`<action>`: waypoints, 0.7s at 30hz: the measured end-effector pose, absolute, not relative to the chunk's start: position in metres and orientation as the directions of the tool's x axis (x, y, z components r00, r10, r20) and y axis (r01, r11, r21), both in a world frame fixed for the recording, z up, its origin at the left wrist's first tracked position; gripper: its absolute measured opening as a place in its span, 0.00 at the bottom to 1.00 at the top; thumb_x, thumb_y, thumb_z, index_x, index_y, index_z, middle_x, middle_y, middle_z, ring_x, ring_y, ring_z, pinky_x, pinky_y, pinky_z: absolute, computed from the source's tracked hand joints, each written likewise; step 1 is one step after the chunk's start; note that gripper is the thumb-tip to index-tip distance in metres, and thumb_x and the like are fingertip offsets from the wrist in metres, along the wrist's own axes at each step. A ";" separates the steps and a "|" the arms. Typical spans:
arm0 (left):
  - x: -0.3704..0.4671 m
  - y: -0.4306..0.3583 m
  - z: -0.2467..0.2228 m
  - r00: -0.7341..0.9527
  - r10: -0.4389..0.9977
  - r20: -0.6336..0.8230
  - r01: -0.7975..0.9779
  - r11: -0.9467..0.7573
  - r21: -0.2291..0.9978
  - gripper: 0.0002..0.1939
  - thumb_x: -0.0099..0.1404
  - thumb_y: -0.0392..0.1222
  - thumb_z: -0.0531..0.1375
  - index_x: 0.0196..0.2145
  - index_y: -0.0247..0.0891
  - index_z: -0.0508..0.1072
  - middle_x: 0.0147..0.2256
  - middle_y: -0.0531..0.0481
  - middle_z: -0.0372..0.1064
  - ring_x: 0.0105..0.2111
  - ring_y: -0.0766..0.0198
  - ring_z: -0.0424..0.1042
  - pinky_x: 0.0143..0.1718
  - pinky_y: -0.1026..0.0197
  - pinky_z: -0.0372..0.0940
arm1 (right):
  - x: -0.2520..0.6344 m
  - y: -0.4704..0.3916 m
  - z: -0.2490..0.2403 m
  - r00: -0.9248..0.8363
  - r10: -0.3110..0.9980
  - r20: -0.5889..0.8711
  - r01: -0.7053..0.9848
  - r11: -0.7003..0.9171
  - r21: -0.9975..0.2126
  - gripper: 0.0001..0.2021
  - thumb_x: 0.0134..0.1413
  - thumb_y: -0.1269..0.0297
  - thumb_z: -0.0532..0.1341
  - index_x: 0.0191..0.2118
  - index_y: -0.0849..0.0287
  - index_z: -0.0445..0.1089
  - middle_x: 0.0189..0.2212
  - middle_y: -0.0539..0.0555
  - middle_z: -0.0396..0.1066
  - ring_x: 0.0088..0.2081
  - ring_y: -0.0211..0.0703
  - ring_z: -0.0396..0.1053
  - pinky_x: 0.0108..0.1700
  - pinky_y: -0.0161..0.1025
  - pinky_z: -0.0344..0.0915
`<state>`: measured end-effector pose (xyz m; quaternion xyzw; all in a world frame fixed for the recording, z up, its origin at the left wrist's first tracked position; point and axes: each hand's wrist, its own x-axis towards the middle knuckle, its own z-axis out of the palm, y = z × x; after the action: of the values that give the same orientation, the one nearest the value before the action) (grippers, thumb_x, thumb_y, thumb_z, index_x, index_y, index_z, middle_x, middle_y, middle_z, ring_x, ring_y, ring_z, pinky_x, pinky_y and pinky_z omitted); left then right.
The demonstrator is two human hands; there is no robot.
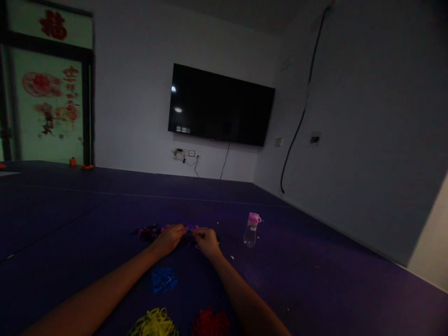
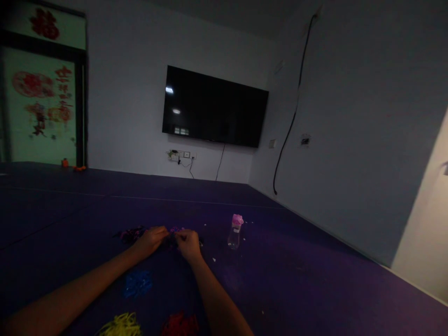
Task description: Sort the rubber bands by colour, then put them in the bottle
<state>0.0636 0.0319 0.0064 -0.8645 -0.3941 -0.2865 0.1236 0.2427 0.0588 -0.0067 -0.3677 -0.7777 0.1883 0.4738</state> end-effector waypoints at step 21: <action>0.054 0.047 -0.002 0.285 0.711 0.643 0.836 -0.512 0.195 0.14 0.66 0.35 0.48 0.34 0.34 0.73 0.28 0.50 0.67 0.29 0.66 0.67 0.32 0.64 0.60 | 0.239 0.046 -0.002 -0.331 0.779 0.533 0.787 0.539 -0.299 0.10 0.44 0.74 0.55 0.24 0.58 0.73 0.27 0.54 0.75 0.33 0.42 0.70 0.36 0.34 0.58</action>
<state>0.0539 0.0469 -0.0021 -0.7965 -0.4856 -0.3488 0.0900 0.2391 0.0457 -0.0018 -0.4799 -0.8158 -0.0065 0.3226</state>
